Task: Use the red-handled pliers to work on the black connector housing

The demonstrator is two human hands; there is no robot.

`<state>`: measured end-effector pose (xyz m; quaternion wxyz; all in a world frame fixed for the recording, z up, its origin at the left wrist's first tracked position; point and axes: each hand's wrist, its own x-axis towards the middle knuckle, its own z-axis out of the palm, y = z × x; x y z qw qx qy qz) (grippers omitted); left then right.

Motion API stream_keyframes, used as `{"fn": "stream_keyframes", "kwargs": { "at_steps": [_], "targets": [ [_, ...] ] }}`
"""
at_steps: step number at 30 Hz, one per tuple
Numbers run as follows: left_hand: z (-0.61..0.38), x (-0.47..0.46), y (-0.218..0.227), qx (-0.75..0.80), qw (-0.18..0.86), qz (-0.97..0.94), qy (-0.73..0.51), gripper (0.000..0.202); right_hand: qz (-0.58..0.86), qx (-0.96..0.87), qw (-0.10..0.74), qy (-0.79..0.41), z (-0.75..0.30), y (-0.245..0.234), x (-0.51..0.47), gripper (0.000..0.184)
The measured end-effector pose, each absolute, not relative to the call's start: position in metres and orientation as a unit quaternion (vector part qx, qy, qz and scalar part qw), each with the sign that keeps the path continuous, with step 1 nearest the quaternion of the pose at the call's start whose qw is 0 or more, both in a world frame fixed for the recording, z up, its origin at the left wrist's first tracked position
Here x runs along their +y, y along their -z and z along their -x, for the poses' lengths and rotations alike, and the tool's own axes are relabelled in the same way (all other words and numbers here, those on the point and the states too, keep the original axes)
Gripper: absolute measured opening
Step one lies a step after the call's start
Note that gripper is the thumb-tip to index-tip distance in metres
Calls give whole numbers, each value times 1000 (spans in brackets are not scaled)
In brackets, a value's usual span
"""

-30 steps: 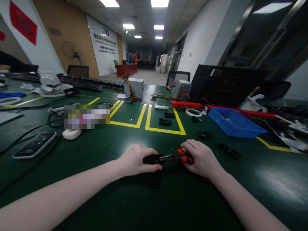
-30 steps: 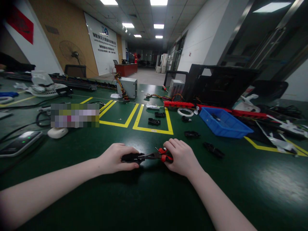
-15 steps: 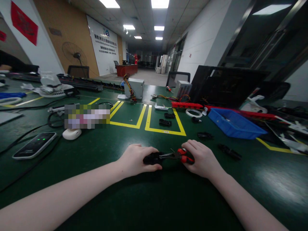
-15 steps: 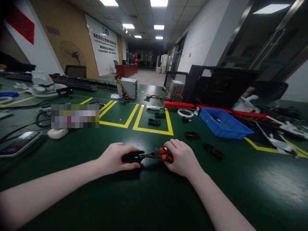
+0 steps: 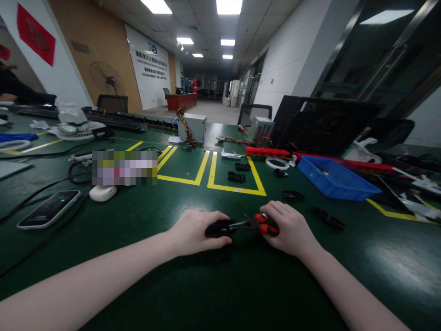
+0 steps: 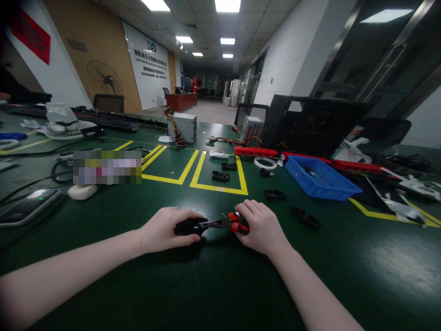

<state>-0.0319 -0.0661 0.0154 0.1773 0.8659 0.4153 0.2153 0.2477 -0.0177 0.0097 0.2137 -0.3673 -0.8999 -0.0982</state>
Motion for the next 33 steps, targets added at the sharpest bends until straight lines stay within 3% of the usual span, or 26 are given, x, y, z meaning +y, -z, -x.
{"fn": "stream_keyframes", "kwargs": {
  "at_steps": [9, 17, 27, 33],
  "targets": [
    [32, -66, -16, 417, 192, -862, -214, 45, 372, -901, 207, 84, -247, -11, -19, 26],
    [32, -67, -21, 406, 244, -853, -222, 37, 376, -903, 195, 71, -245, -13, -19, 22],
    [31, -65, -16, 402, 184, -871, -217, 43, 362, -906, 197, 90, -245, -15, -20, 24],
    [32, -68, -22, 405, 209, -867, -200, 36, 367, -905, 198, 85, -245, -13, -20, 26]
  ]
}}
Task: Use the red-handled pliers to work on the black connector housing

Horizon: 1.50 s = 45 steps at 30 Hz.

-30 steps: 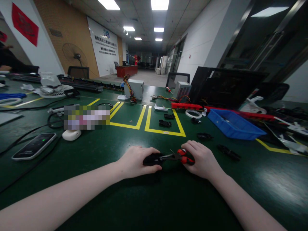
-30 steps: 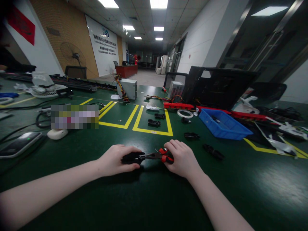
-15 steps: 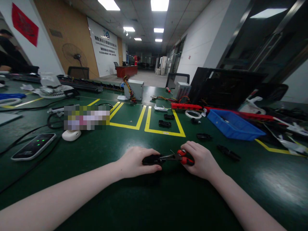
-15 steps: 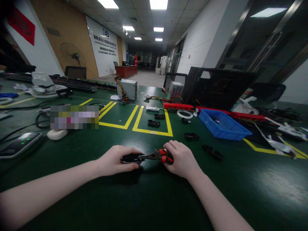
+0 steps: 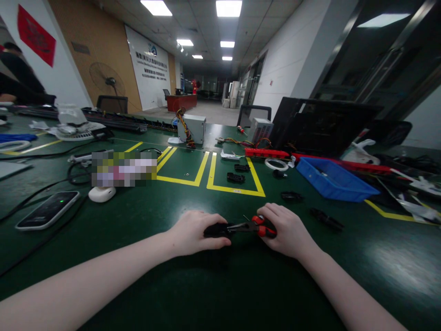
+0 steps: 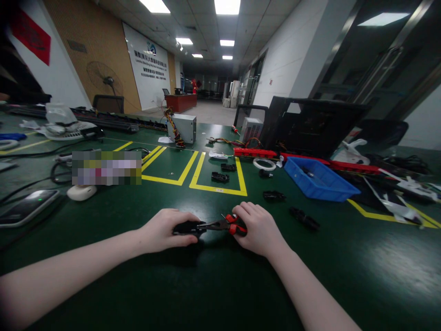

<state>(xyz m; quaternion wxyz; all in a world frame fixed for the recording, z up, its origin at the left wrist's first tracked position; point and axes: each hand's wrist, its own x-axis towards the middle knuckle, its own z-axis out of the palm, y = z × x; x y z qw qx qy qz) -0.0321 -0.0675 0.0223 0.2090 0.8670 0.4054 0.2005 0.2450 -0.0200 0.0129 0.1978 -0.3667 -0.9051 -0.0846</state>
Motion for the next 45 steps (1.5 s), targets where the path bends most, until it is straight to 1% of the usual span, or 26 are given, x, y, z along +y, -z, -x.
{"fn": "stream_keyframes", "kwargs": {
  "at_steps": [5, 16, 23, 35, 37, 42, 45],
  "targets": [
    [33, -64, -18, 401, 212, -868, -204, 40, 368, -904, 205, 71, -246, -13, -18, 27],
    [31, -64, -18, 405, 207, -870, -193, 41, 371, -901, 217, 51, -246, -13, -20, 28],
    [32, -65, -18, 406, 216, -867, -191, 40, 377, -904, 189, 64, -243, -13, -21, 24],
    [34, -63, -17, 399, 237, -865, -190, 36, 375, -906, 182, 72, -243, -13, -22, 24],
    [33, -63, -17, 404, 227, -866, -188, 37, 377, -906, 180, 71, -243, -13, -21, 24],
    [31, -65, -14, 431, 146, -867, -204, 42, 384, -904, 174, 75, -243, -12, -19, 24],
    [30, -66, -14, 429, 133, -867, -216, 40, 386, -903, 174, 70, -243, -12, -19, 24]
  ]
}}
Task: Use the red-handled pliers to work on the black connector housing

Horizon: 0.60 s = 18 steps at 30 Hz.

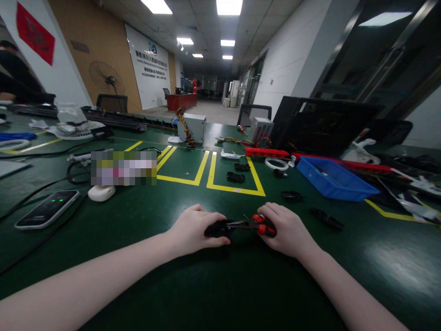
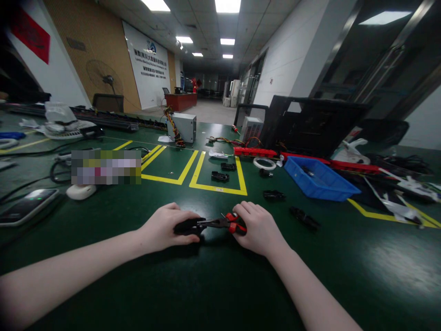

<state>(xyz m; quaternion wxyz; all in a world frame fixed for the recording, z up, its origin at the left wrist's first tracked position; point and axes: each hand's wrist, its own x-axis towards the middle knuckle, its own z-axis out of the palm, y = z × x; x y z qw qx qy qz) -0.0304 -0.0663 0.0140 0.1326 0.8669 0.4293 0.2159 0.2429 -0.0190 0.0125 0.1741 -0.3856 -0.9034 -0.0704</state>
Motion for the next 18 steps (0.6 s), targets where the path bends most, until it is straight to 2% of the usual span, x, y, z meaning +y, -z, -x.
{"fn": "stream_keyframes", "kwargs": {
  "at_steps": [12, 18],
  "targets": [
    [33, -61, -17, 415, 237, -856, -196, 34, 376, -901, 201, 75, -246, -10, -18, 29],
    [34, -62, -15, 375, 164, -897, -167, 38, 354, -901, 229, 101, -252, -6, -14, 49]
  ]
}}
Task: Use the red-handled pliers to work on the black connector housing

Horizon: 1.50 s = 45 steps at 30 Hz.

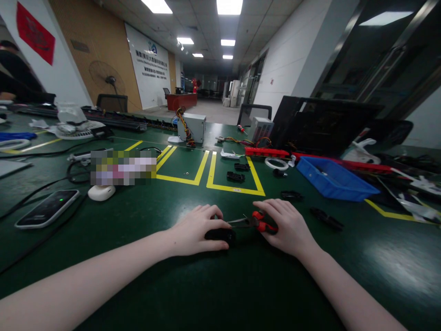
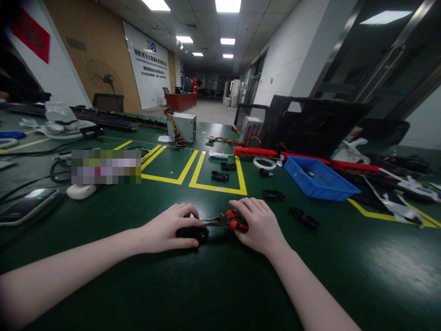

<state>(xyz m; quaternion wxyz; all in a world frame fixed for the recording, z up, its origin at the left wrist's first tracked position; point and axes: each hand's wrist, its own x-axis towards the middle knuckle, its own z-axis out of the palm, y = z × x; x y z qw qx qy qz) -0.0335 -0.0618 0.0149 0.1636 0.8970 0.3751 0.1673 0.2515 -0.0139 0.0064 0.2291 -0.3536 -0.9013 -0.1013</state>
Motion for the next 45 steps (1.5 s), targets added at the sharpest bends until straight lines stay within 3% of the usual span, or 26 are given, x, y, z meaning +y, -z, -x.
{"fn": "stream_keyframes", "kwargs": {
  "at_steps": [5, 11, 16, 23, 30, 45],
  "targets": [
    [33, -64, -16, 362, 147, -904, -174, 42, 353, -899, 239, 105, -253, -6, -10, 40],
    [34, -65, -14, 367, 177, -884, -230, 52, 342, -902, 242, 101, -253, -6, -10, 39],
    [34, -65, -14, 377, 190, -871, -250, 48, 343, -904, 236, 96, -253, -6, -11, 40],
    [32, -67, -17, 395, 179, -868, -242, 41, 349, -902, 240, 83, -253, -7, -12, 43],
    [30, -70, -20, 385, 153, -889, -196, 54, 333, -908, 243, 68, -250, -11, -15, 41],
    [33, -60, -8, 350, 186, -900, -180, 44, 327, -921, 206, 49, -245, -17, -19, 39]
  ]
}}
